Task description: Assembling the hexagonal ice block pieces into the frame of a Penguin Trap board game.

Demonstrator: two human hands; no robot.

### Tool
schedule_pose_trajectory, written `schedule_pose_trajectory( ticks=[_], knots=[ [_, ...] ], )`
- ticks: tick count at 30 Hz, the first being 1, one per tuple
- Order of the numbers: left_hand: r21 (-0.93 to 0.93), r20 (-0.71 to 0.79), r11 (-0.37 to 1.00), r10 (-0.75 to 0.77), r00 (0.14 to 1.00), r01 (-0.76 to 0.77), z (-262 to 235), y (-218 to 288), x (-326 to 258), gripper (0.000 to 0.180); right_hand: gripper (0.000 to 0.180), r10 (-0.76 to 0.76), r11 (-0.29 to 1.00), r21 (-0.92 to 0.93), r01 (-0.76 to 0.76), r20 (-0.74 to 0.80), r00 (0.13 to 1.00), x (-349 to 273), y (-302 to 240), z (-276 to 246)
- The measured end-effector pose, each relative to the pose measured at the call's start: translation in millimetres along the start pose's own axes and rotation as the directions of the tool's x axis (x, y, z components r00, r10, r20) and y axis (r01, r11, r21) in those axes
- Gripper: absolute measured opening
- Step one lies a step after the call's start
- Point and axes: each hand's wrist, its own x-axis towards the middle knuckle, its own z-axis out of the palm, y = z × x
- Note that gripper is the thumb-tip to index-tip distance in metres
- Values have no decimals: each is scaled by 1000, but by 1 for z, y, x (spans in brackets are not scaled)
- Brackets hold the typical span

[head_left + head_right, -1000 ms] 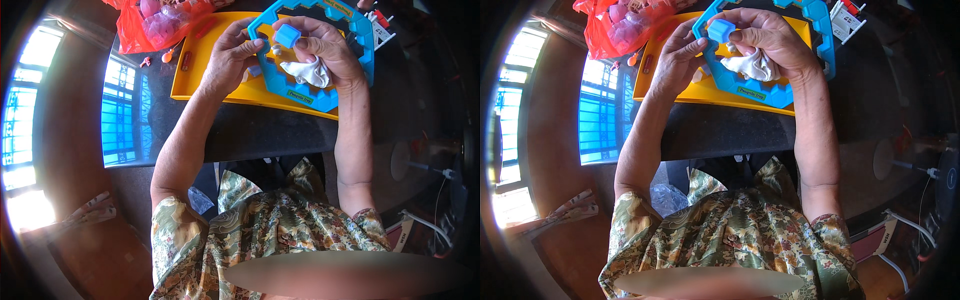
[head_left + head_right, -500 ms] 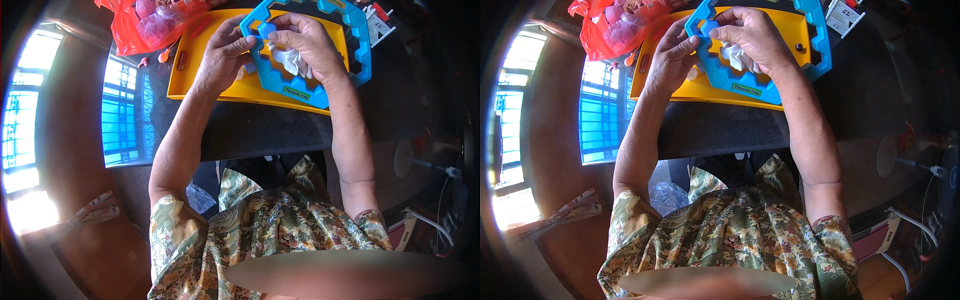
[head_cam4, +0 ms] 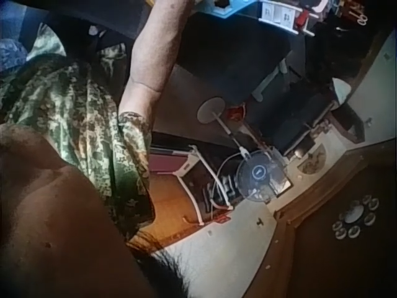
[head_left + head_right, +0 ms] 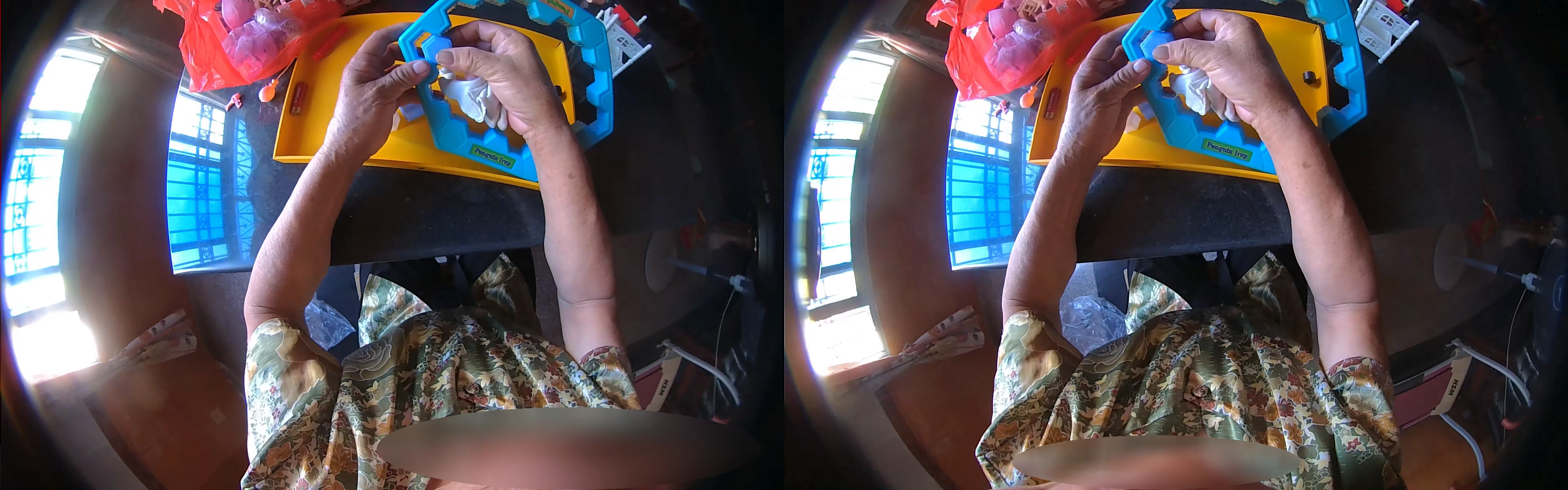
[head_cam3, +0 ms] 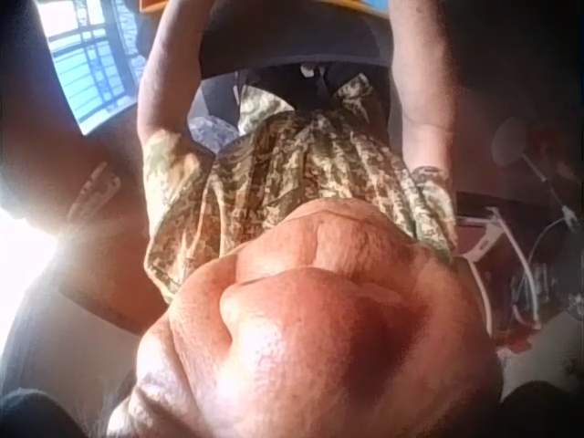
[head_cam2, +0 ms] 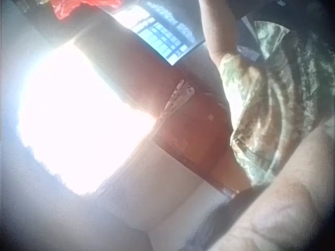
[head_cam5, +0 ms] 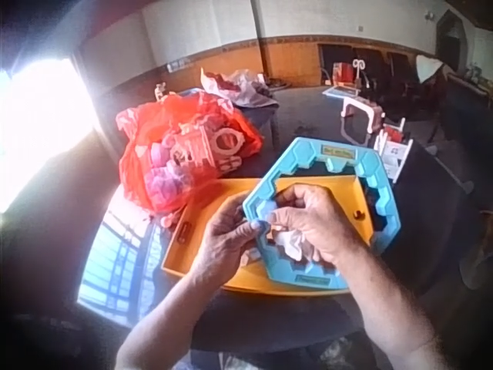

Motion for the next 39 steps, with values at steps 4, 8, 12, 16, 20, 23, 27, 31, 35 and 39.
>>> schedule_pose_trajectory(
  ticks=[4,8,12,16,20,23,27,31,35,39],
  knots=[
    [-24,-30,997,68,997,-69,4,-3,-1,46,49,27,997,72,-26,-9,1000,-2,-3,6],
    [25,-45,997,74,996,-73,4,-4,-3,48,50,2,998,57,-2,2,1000,-5,-7,11],
    [5,-41,998,66,997,-65,6,-3,-3,49,49,36,984,174,-42,40,999,0,2,2],
    [14,-78,999,39,996,-38,10,0,-4,53,50,29,988,152,-28,0,1000,-1,4,2],
    [85,-168,996,50,985,-36,14,1,-6,55,53,73,983,167,-79,43,996,2,7,2],
    [104,-162,994,50,986,-34,13,1,-5,53,55,78,981,176,-86,55,995,3,11,2],
    [160,-161,987,55,985,-29,12,3,-6,50,59,68,993,97,-74,56,996,4,10,3],
    [154,-177,988,49,983,-21,9,6,-6,45,59,69,988,131,-80,85,994,7,12,5],
    [141,-187,990,58,981,-32,8,7,-5,44,58,99,979,169,-115,98,990,7,10,7],
    [178,-159,984,28,987,1,3,7,-6,43,54,69,988,131,-77,64,996,1,3,19]
  ],
)
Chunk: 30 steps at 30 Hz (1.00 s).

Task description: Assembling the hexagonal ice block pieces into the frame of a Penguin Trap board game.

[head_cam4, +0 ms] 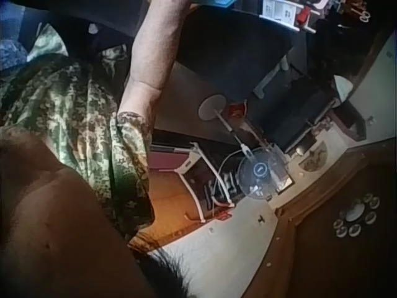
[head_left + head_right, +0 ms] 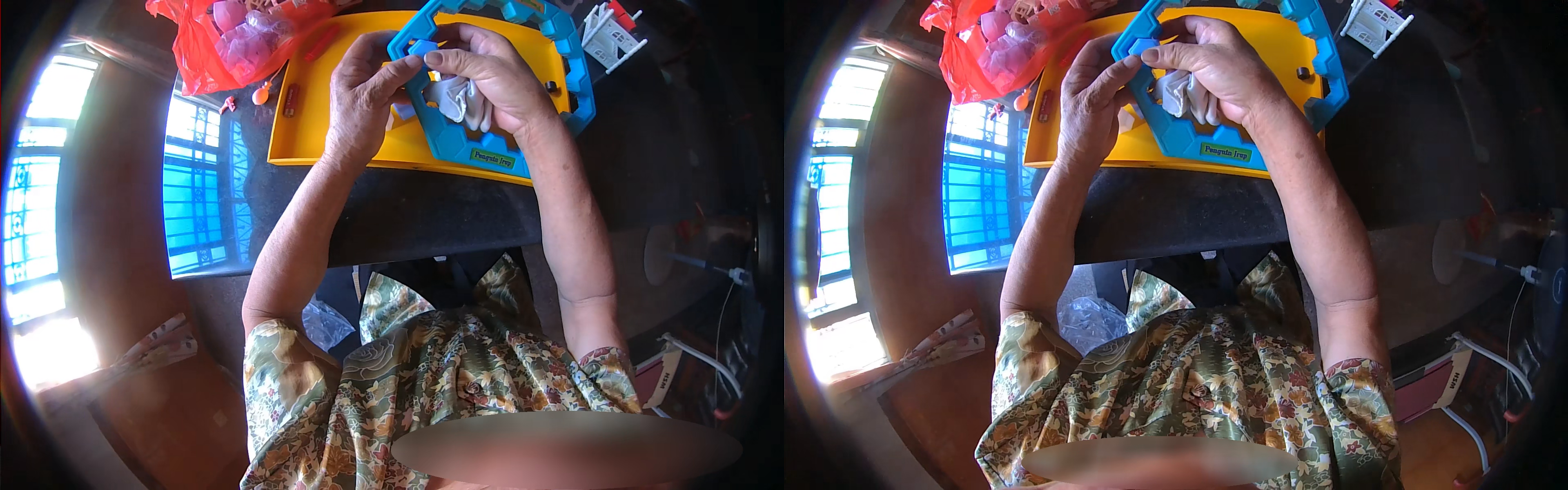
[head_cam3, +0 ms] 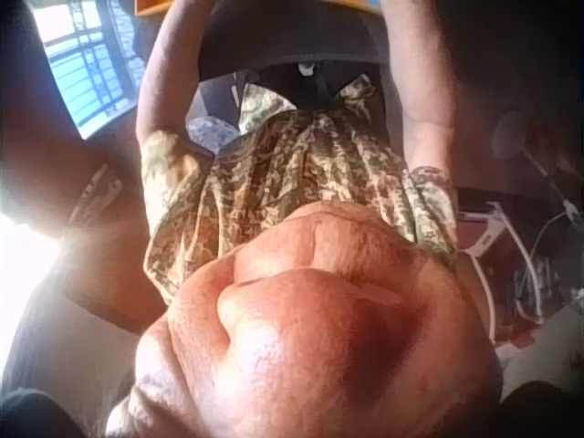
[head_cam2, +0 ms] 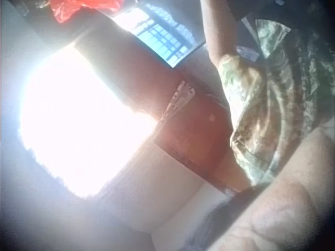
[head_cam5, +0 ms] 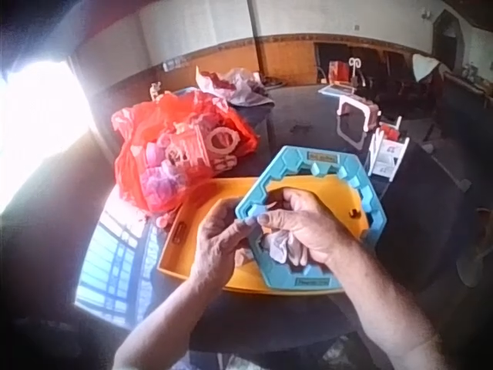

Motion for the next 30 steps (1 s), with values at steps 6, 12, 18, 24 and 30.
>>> schedule_pose_trajectory(
  ticks=[6,12,18,24,30],
  knots=[
    [14,-1,997,-77,997,77,-1,8,-3,51,52,11,1000,-18,-11,50,999,-7,-9,3],
    [165,72,985,-60,996,47,-9,17,-2,60,49,-8,995,-100,18,98,995,-8,-6,8],
    [172,95,985,-7,995,-9,-13,11,-1,51,44,-10,993,-113,23,116,993,-1,3,3],
    [153,85,986,56,995,-69,-11,3,-3,51,48,-22,984,-171,38,94,995,0,12,-1],
    [-57,183,991,-112,977,125,-29,22,2,51,39,6,1000,14,-7,94,996,1,-2,8]
  ],
)
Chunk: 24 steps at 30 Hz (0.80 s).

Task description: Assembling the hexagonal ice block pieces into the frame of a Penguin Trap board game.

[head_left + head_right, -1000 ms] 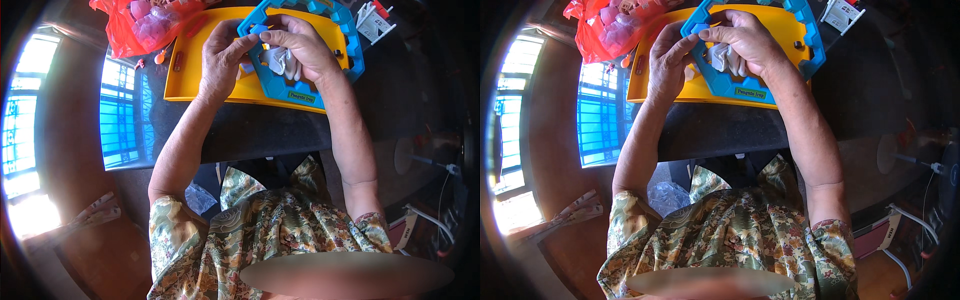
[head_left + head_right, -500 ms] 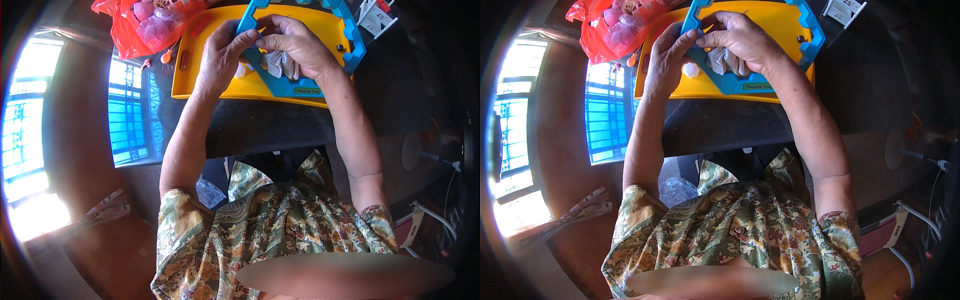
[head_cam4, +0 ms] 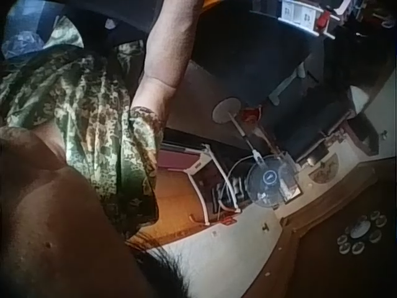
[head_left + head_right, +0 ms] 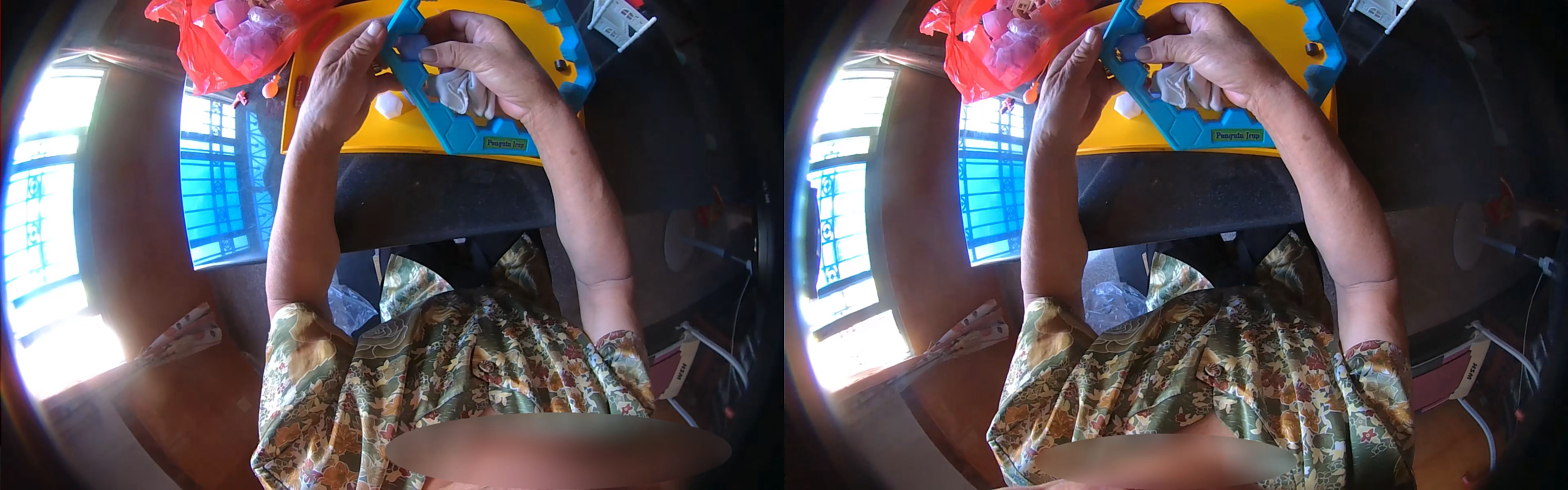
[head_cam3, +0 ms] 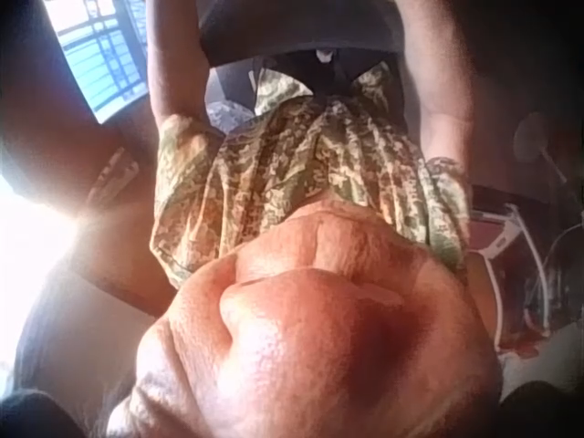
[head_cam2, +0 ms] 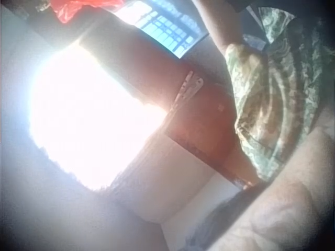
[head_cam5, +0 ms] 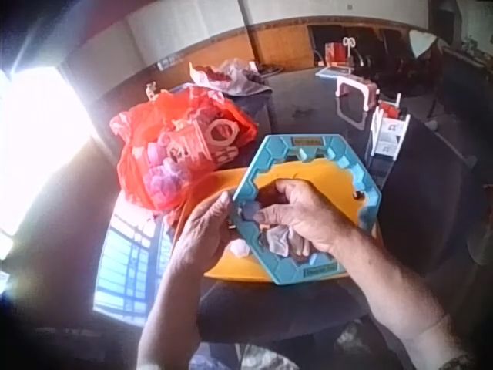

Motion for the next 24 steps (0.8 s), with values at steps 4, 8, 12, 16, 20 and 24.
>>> schedule_pose_trajectory(
  ticks=[4,8,12,16,20,24],
  knots=[
    [-69,79,997,-26,997,31,-8,-2,2,51,48,-37,995,-90,39,21,999,-2,7,-8],
    [-78,-36,997,12,999,-15,9,-12,2,51,49,-48,998,-38,47,-17,999,-4,12,-7],
    [-124,-117,992,24,993,-39,30,-16,3,52,39,-104,993,49,106,-32,994,-2,10,2],
    [-164,-146,986,2,989,-26,45,-15,-2,58,42,-65,993,98,68,-31,997,-5,2,8],
    [-213,-169,977,-2,986,-34,47,-17,-1,57,45,-110,973,205,106,7,994,-2,8,6],
    [-221,-138,975,-1,990,-30,48,-16,-1,55,47,-99,982,162,96,9,995,-3,6,5]
  ],
)
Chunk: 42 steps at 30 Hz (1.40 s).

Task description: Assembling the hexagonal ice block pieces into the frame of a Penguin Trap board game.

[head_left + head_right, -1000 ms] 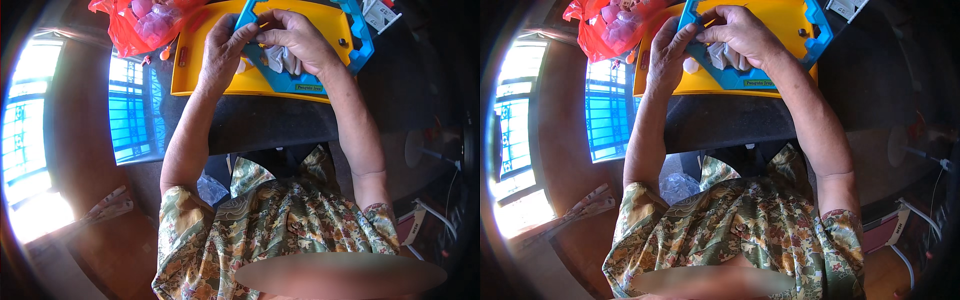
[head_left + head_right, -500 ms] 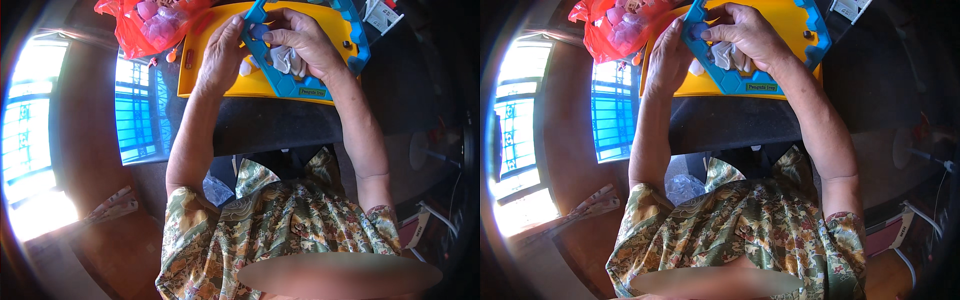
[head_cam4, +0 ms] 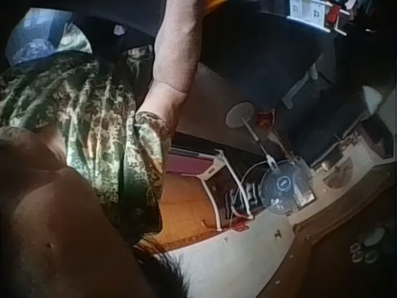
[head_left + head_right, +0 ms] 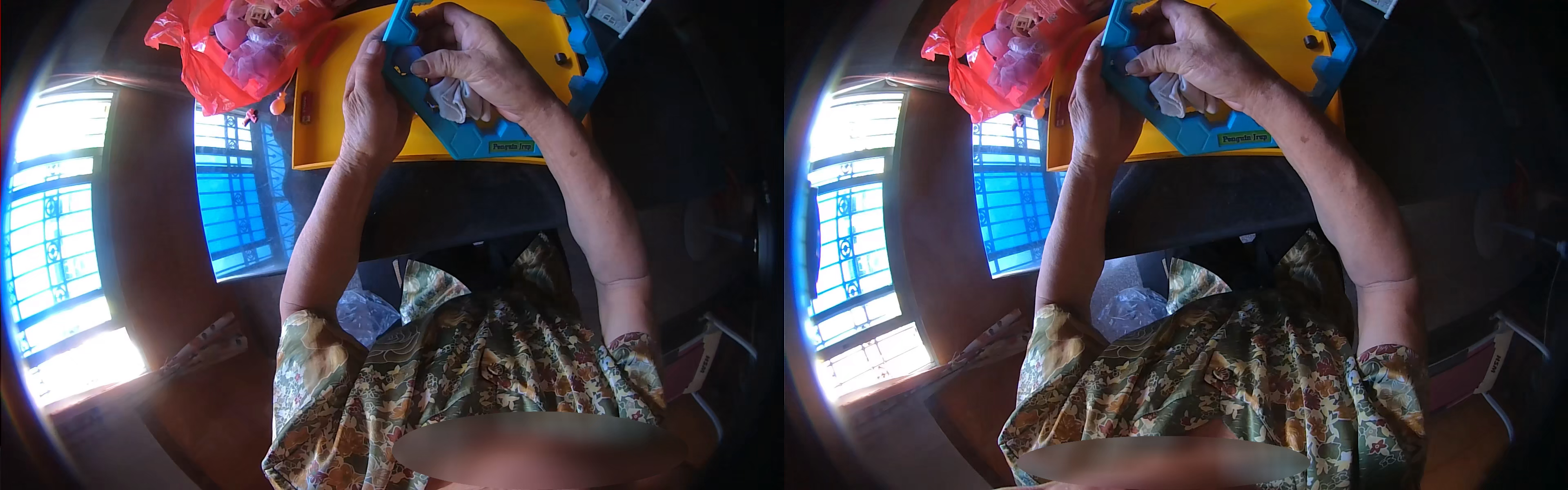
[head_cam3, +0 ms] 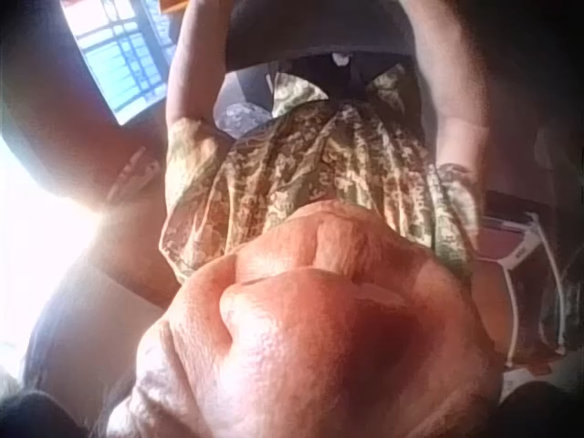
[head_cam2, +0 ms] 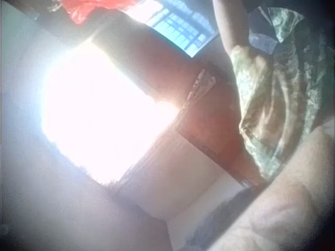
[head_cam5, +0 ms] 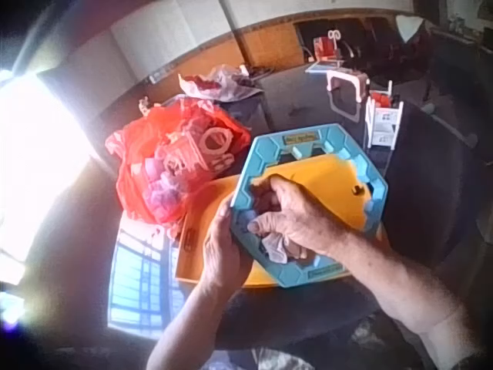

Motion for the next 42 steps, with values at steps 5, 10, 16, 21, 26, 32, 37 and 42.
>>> schedule_pose_trajectory(
  ticks=[5,10,16,21,26,32,37,42],
  knots=[
    [-33,-2,999,22,1000,-23,4,-2,0,53,47,1,999,-39,-2,-20,1000,-1,1,2],
    [-44,-34,999,12,999,-14,1,-5,1,56,41,15,995,-97,-20,-52,999,1,0,7],
    [67,34,997,22,999,-24,-8,0,5,58,40,108,989,-97,-110,-28,994,2,-11,-1],
    [160,92,986,39,995,-53,-21,2,14,53,33,64,975,-216,-48,71,995,-2,-23,-28],
    [-43,74,997,64,995,-61,-20,-6,31,52,41,441,737,-636,-231,192,877,-17,-87,-17],
    [-160,165,986,62,984,-36,-16,0,33,54,35,408,599,-800,-28,275,871,4,-44,-26],
    [20,91,999,33,995,-35,-8,7,23,55,23,195,931,-341,-131,159,968,12,-38,-30],
    [162,123,973,146,982,-165,-10,6,28,47,19,86,976,-208,-64,97,992,22,-30,-53]
  ],
)
